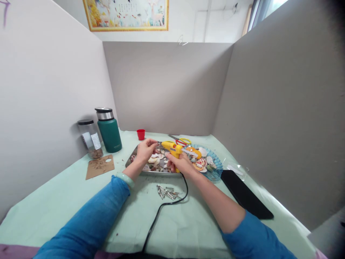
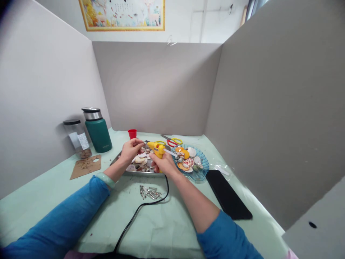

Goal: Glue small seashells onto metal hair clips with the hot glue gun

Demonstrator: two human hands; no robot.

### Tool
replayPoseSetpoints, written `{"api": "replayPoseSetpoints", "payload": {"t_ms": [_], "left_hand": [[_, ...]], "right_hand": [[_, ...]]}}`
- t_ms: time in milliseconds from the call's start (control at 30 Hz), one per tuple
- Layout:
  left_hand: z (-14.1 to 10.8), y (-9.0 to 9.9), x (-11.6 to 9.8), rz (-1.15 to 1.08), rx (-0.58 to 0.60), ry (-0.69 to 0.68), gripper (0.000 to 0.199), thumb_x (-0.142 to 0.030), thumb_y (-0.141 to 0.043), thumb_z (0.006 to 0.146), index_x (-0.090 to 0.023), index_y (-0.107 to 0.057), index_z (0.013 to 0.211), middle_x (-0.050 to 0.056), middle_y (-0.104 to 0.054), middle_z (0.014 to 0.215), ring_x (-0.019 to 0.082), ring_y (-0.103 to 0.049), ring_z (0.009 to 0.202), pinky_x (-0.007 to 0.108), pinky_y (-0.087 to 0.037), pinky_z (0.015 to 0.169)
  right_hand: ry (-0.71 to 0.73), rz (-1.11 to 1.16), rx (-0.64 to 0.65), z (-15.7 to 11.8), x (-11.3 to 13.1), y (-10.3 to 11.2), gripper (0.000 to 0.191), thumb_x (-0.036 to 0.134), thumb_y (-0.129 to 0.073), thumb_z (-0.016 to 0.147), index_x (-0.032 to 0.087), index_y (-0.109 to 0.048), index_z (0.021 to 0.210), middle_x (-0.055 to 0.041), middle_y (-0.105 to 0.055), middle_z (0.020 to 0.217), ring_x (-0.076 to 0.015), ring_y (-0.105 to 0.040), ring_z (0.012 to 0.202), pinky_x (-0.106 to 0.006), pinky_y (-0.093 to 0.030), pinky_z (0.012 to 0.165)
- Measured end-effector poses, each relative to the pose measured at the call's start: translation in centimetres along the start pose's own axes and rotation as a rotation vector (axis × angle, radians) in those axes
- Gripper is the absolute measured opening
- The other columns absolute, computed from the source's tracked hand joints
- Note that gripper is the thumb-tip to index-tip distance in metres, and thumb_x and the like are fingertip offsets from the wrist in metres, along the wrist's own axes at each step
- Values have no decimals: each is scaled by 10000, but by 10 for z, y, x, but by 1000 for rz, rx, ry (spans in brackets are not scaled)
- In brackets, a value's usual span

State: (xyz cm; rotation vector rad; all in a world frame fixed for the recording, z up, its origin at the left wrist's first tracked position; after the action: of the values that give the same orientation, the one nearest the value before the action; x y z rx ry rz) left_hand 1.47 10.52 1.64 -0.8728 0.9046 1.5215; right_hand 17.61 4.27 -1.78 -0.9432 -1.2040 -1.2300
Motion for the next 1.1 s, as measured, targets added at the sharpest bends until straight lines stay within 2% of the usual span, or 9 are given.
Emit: {"api": "replayPoseSetpoints", "payload": {"t_ms": [333,700,1100], "left_hand": [[-1,0,0,1,-4,3,163,-285,-656,661,-167,-614,767,-27,-582,523,110,-549,450,207,-417,438],[1,2,2,14,-16,-3,218,-327,-689,651,-160,-630,778,-21,-589,525,109,-537,441,211,-412,432],[1,2,2,26,-13,-5,245,-331,-688,656,-146,-636,809,-21,-580,510,109,-545,446,199,-399,428]], "right_hand": [[-14,-6,-1,-2,2,0,311,464,-612,766,157,-589,722,16,-607,538,-62,-476,344,-177,-373,350],[-11,-66,3,-5,7,-2,369,470,-587,775,156,-568,582,26,-516,400,-71,-448,331,-186,-368,367],[22,-37,3,0,2,0,363,492,-598,763,142,-596,669,9,-585,503,-71,-477,346,-184,-378,354]]}}
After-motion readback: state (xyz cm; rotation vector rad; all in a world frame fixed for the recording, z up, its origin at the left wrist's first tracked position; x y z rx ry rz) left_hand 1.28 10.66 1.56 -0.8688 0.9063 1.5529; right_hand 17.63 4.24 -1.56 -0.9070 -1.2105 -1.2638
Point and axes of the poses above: each hand's wrist, its own z-axis towards the middle knuckle, its own y-axis out of the back of the hand, x = y × z, the point moved 10 cm from there along z, towards the middle knuckle
